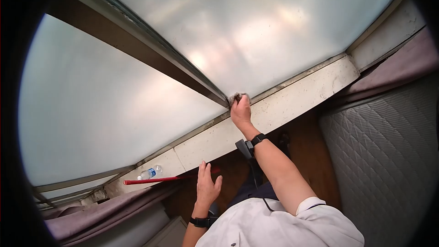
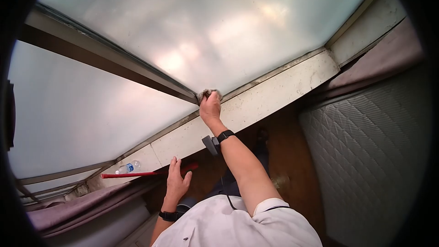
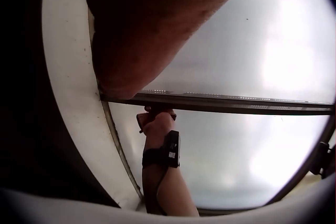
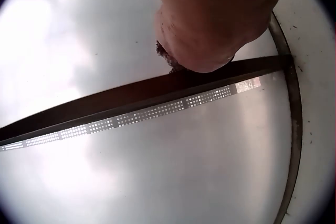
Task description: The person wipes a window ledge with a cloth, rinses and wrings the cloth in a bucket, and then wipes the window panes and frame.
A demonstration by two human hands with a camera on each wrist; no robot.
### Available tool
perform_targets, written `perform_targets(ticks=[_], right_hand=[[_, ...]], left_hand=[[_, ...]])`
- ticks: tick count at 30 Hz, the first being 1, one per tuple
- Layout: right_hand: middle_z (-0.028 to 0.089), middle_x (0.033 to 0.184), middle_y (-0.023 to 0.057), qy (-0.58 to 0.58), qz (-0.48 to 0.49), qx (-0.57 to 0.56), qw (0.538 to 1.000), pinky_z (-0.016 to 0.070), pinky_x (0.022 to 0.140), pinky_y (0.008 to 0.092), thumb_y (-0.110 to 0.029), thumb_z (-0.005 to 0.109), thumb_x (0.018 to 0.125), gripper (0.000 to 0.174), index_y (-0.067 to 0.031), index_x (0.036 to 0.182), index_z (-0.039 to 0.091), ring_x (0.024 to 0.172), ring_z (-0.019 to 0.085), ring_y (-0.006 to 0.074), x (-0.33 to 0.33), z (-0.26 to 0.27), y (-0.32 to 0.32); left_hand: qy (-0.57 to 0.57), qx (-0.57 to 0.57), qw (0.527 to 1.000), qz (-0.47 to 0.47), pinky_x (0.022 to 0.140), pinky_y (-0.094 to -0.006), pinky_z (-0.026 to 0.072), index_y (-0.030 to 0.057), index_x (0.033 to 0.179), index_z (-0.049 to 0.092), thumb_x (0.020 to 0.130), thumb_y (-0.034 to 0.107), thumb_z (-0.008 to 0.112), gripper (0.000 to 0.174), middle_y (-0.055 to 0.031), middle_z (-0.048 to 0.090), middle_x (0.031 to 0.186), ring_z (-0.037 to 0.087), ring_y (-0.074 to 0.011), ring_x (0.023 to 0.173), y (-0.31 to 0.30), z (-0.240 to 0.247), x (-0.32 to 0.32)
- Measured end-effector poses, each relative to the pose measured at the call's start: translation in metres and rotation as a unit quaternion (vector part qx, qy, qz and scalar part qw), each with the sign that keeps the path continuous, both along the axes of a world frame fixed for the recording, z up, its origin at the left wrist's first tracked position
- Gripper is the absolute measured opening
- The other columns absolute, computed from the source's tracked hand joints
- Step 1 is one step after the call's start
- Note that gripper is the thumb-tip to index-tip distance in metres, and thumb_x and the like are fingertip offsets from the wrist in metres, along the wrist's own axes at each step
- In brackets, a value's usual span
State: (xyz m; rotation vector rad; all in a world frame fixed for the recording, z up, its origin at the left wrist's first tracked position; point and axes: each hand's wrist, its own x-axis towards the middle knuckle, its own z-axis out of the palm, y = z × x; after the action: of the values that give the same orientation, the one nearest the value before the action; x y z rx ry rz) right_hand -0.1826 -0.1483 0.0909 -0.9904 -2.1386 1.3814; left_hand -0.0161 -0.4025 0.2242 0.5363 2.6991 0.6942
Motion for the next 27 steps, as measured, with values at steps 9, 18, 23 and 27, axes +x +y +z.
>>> perform_targets(ticks=[9, 18, 23, 27], right_hand=[[0.059, 0.101, 0.0209, 0.213, 0.010, 0.016, 0.977, 0.0472, 0.087, 0.0468, -0.013, 0.063, 0.094, 0.021, 0.0013, 0.106, 0.055, 0.098, 0.057, 0.0408, 0.012, 0.130, 0.023], [0.057, 0.114, 0.0278, 0.038, -0.272, -0.144, 0.951, 0.0482, 0.091, 0.0496, -0.019, 0.044, 0.104, 0.028, 0.0065, 0.115, 0.044, 0.105, 0.059, 0.0441, -0.030, -0.038, 0.121], [0.061, 0.108, 0.0219, 0.102, -0.121, -0.377, 0.913, 0.0492, 0.089, 0.0457, -0.023, 0.048, 0.103, 0.028, 0.0031, 0.113, 0.047, 0.100, 0.061, 0.0329, -0.022, -0.078, 0.050], [0.059, 0.111, 0.0152, 0.165, -0.080, -0.167, 0.969, 0.0471, 0.095, 0.0394, -0.016, 0.048, 0.104, 0.022, 0.0029, 0.116, 0.046, 0.102, 0.057, 0.0241, -0.001, 0.020, 0.044]], left_hand=[[-0.040, -0.016, 0.999, -0.009, 0.118, -0.0469, 0.0346, -0.0100, 0.138, 0.049, 0.088, 0.019, 0.073, 0.063, -0.0327, 0.040, 0.151, 0.040, -0.0456, 0.141, -0.003, -0.018, -0.008], [-0.092, -0.072, 0.993, -0.003, 0.118, -0.0469, 0.0351, -0.0089, 0.139, 0.049, 0.089, 0.020, 0.072, 0.063, -0.0323, 0.040, 0.152, 0.039, -0.0460, 0.142, -0.019, -0.025, -0.002], [-0.095, -0.087, 0.991, -0.025, 0.117, -0.0470, 0.0355, -0.0080, 0.140, 0.049, 0.088, 0.022, 0.073, 0.064, -0.0316, 0.041, 0.152, 0.040, -0.0459, 0.141, -0.014, -0.027, -0.006], [-0.104, -0.073, 0.991, -0.048, 0.117, -0.0471, 0.0366, -0.0074, 0.139, 0.050, 0.089, 0.023, 0.073, 0.063, -0.0312, 0.042, 0.152, 0.041, -0.0456, 0.141, 0.009, -0.021, -0.018]])
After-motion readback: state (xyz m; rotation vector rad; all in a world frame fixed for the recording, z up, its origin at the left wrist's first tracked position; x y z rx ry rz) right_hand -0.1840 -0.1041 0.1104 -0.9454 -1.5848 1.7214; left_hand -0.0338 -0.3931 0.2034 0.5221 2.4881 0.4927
